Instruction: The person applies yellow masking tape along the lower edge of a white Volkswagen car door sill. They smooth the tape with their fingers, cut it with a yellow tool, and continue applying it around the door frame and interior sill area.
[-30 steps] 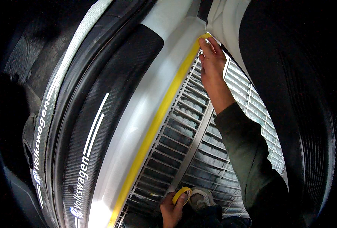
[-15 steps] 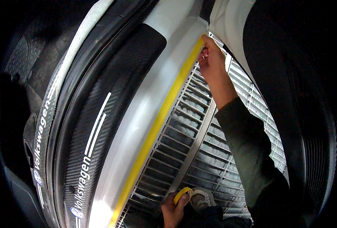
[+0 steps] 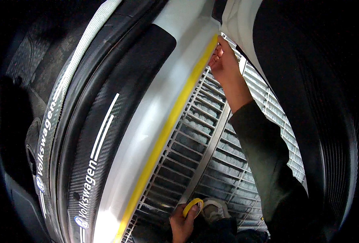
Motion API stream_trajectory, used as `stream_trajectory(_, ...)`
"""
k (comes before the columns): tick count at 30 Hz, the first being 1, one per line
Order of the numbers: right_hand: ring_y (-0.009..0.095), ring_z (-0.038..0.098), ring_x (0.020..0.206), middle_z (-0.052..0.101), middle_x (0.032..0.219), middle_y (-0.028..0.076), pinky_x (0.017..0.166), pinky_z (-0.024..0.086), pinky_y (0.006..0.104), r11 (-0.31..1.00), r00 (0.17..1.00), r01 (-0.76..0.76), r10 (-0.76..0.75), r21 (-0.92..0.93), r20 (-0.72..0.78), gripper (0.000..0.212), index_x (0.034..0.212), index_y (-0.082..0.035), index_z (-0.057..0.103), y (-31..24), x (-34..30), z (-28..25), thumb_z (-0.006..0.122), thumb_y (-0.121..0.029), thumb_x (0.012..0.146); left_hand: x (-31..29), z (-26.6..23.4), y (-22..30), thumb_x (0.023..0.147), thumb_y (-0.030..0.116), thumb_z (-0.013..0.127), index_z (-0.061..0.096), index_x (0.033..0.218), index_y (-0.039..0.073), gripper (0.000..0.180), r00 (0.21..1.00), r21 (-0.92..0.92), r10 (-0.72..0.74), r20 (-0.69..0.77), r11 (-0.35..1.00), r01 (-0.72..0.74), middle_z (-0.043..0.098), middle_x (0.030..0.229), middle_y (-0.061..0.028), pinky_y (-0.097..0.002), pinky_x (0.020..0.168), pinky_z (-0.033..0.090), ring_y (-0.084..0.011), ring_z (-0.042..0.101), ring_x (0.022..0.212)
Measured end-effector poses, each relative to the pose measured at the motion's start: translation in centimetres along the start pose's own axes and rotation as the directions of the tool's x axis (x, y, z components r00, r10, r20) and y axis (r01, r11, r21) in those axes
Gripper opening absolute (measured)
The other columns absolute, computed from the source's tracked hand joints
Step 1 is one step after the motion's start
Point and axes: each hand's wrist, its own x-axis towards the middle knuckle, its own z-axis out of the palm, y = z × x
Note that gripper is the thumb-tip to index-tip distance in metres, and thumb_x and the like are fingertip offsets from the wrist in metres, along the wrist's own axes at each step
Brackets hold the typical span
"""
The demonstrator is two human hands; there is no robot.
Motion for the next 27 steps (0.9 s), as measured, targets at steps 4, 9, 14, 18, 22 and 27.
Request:
stream_trajectory(4,0.005,0.052,0.063,0.058,0.076,-0.004,0.056,0.046,0.018,0.995,0.999,0.042,-0.04,-0.086,0.025,0.027,0.097,-0.01,0.062,-1.5,2.0,-1.5,0.074,-0.031,0.087,-0.1,-0.2,-2.2,0.098,0.028,0.064,0.066,0.109,0.003,0.028,0.995,0.141,0.103,-0.004,0.985,-0.102,0.061,0.078,-0.0083,-0.0398,0.057,0.031,-0.015,0.05,0.064)
stream_trajectory(9,0.005,0.052,0.062,0.058,0.076,-0.004,0.055,0.045,0.0183,0.99,0.99,0.005,-0.025,-0.139,-0.139,0.024,0.094,-0.01,0.062,-0.2,-0.4,1.6,0.074,-0.03,0.088,-1.3,-0.2,-0.4,0.093,0.028,0.069,0.064,0.1,-0.005,0.034,0.98,0.143,-0.147,-0.136,0.976,0.166,0.066,0.083,-0.008,-0.0268,0.066,0.049,-0.0119,0.059,0.074)
stream_trajectory(14,0.006,0.051,0.06,0.056,0.073,-0.004,0.053,0.043,0.0181,0.999,0.994,0.028,-0.032,-0.046,-0.103,0.028,0.092,-0.01,0.062,-1.4,0.5,-0.8,0.075,-0.034,0.088,-1.8,0.4,0.8,0.093,0.027,0.069,0.063,0.101,-0.006,0.034,0.984,0.178,-0.149,-0.103,0.97,0.165,0.067,0.085,-0.0081,-0.0262,0.067,0.048,-0.0112,0.059,0.076)
stream_trajectory(18,0.005,0.047,0.065,0.053,0.076,-0.004,0.059,0.042,0.0188,0.995,0.997,-0.01,0.001,-0.104,-0.083,0.025,0.095,-0.011,0.061,0.6,-5.7,1.2,0.076,-0.03,0.087,-2.6,0.8,0.5,0.093,0.026,0.07,0.063,0.1,-0.006,0.033,0.972,0.024,-0.18,-0.148,0.982,0.185,0.065,0.085,-0.0062,-0.0263,0.067,0.048,-0.0099,0.057,0.076)
stream_trajectory(22,0.004,0.046,0.068,0.051,0.079,-0.004,0.063,0.042,0.0202,0.986,0.989,-0.031,0.007,-0.163,-0.145,0.03,0.101,-0.011,0.058,2.1,-10.0,2.4,0.077,-0.03,0.085,-3.2,1.2,1.3,0.094,0.023,0.068,0.063,0.099,-0.005,0.029,0.988,0.186,-0.077,-0.13,0.977,0.101,0.062,0.08,-0.002,-0.0258,0.064,0.046,-0.0085,0.054,0.072)
stream_trajectory(27,0.004,0.047,0.068,0.051,0.079,-0.005,0.061,0.043,0.0204,0.972,0.994,-0.106,0.098,-0.209,-0.048,0.035,0.101,-0.009,0.056,4.7,-16.1,2.1,0.077,-0.032,0.085,-4.2,0.9,-0.4,0.093,0.02,0.069,0.064,0.097,-0.006,0.027,0.976,0.104,-0.079,-0.205,0.989,0.102,0.068,0.079,-0.0085,-0.0262,0.065,0.049,-0.0101,0.061,0.073)
